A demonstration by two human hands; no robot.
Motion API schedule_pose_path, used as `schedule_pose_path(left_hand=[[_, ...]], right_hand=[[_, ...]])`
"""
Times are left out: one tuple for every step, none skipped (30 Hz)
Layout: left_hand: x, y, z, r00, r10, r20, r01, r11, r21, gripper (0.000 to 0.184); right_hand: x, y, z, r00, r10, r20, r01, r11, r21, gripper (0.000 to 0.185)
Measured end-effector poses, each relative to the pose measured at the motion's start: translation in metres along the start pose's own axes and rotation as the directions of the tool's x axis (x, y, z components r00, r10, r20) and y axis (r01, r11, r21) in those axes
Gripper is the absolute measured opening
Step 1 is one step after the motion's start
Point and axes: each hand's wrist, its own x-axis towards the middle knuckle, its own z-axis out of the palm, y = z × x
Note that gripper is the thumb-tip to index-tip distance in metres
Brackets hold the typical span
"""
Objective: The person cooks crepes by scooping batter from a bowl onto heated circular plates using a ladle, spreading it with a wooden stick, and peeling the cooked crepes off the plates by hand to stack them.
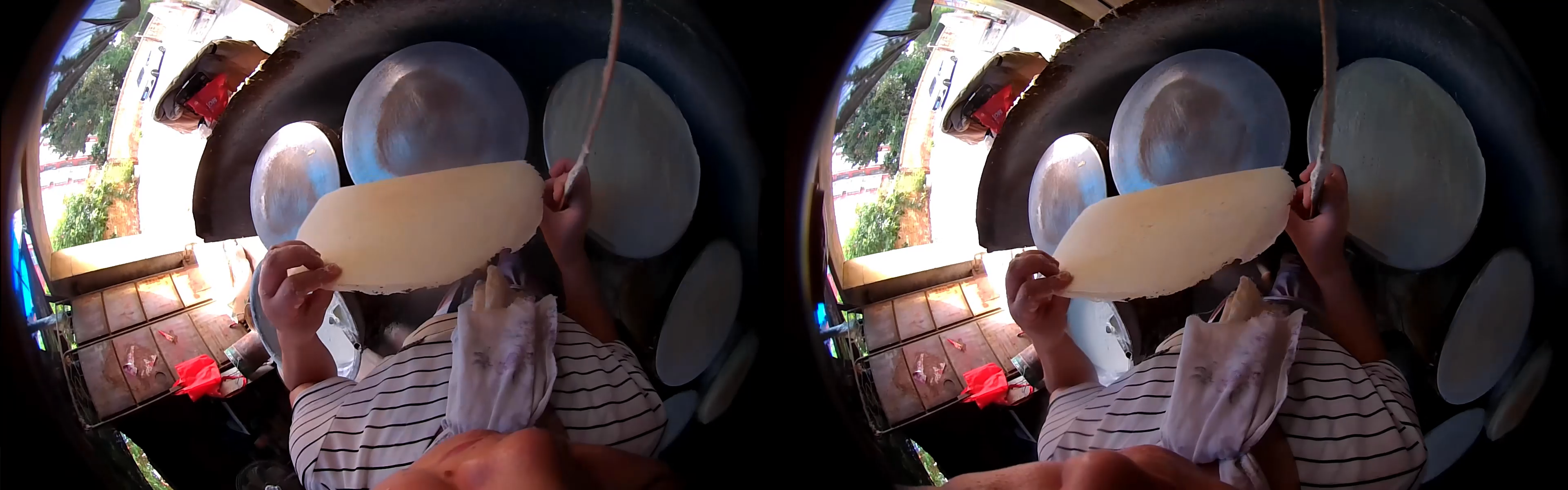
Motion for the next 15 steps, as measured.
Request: schedule_pose_path(left_hand=[[-0.002,0.007,-0.007,1.000,0.003,-0.026,-0.004,0.999,-0.044,0.027],[-0.002,0.013,-0.017,0.999,0.039,-0.034,-0.041,0.997,-0.063,0.026],[0.001,0.023,-0.029,0.997,0.083,-0.006,-0.083,0.994,-0.070,0.024],[0.008,0.034,-0.043,0.992,0.123,0.030,-0.120,0.990,-0.077,0.023],[0.015,0.050,-0.053,0.992,0.125,0.023,-0.123,0.989,-0.079,0.021],[0.019,0.072,-0.058,0.994,0.108,0.032,-0.104,0.988,-0.117,0.018],[0.027,0.088,-0.062,0.994,0.099,0.047,-0.089,0.981,-0.173,0.016],[0.035,0.104,-0.060,0.996,0.076,0.036,-0.063,0.956,-0.288,0.013],[0.043,0.123,-0.059,0.994,0.062,0.095,-0.026,0.940,-0.339,0.013],[0.049,0.134,-0.059,0.983,0.067,0.170,0.004,0.922,-0.388,0.013],[0.061,0.144,-0.050,0.961,0.158,0.227,-0.055,0.913,-0.404,0.015],[0.073,0.156,-0.036,0.929,0.245,0.276,-0.116,0.904,-0.412,0.017],[0.082,0.173,-0.015,0.905,0.264,0.334,-0.050,0.845,-0.533,0.020],[0.091,0.191,0.014,0.873,0.277,0.402,0.035,0.786,-0.618,0.024],[0.099,0.222,0.046,0.847,0.268,0.459,0.120,0.745,-0.656,0.027]], right_hand=[[-0.007,-0.011,-0.004,0.999,0.032,0.013,-0.033,0.996,0.083,0.032],[-0.013,-0.018,-0.003,0.998,0.048,0.033,-0.053,0.983,0.175,0.031],[-0.022,-0.015,-0.006,0.995,-0.015,0.100,-0.015,0.954,0.298,0.034],[-0.030,-0.017,-0.004,0.989,-0.123,0.082,0.080,0.911,0.404,0.038],[-0.036,-0.033,-0.004,0.991,-0.095,0.091,0.040,0.874,0.485,0.037],[-0.055,-0.051,-0.013,0.994,-0.035,0.100,-0.025,0.844,0.536,0.036],[-0.071,-0.067,-0.025,0.997,0.020,0.077,-0.052,0.898,0.437,0.033],[-0.088,-0.083,-0.041,0.988,0.135,0.076,-0.154,0.894,0.420,0.032],[-0.106,-0.094,-0.057,0.995,0.087,0.041,-0.096,0.858,0.504,0.033],[-0.124,-0.112,-0.077,0.985,0.173,-0.006,-0.151,0.878,0.454,0.035],[-0.144,-0.131,-0.099,0.953,0.292,-0.084,-0.244,0.899,0.364,0.037],[-0.167,-0.134,-0.122,0.950,0.255,-0.181,-0.172,0.909,0.380,0.040],[-0.196,-0.145,-0.156,0.932,0.263,-0.248,-0.201,0.947,0.249,0.039],[-0.221,-0.160,-0.186,0.888,0.278,-0.365,-0.201,0.951,0.235,0.038],[-0.244,-0.175,-0.216,0.840,0.289,-0.460,-0.202,0.952,0.229,0.038]])
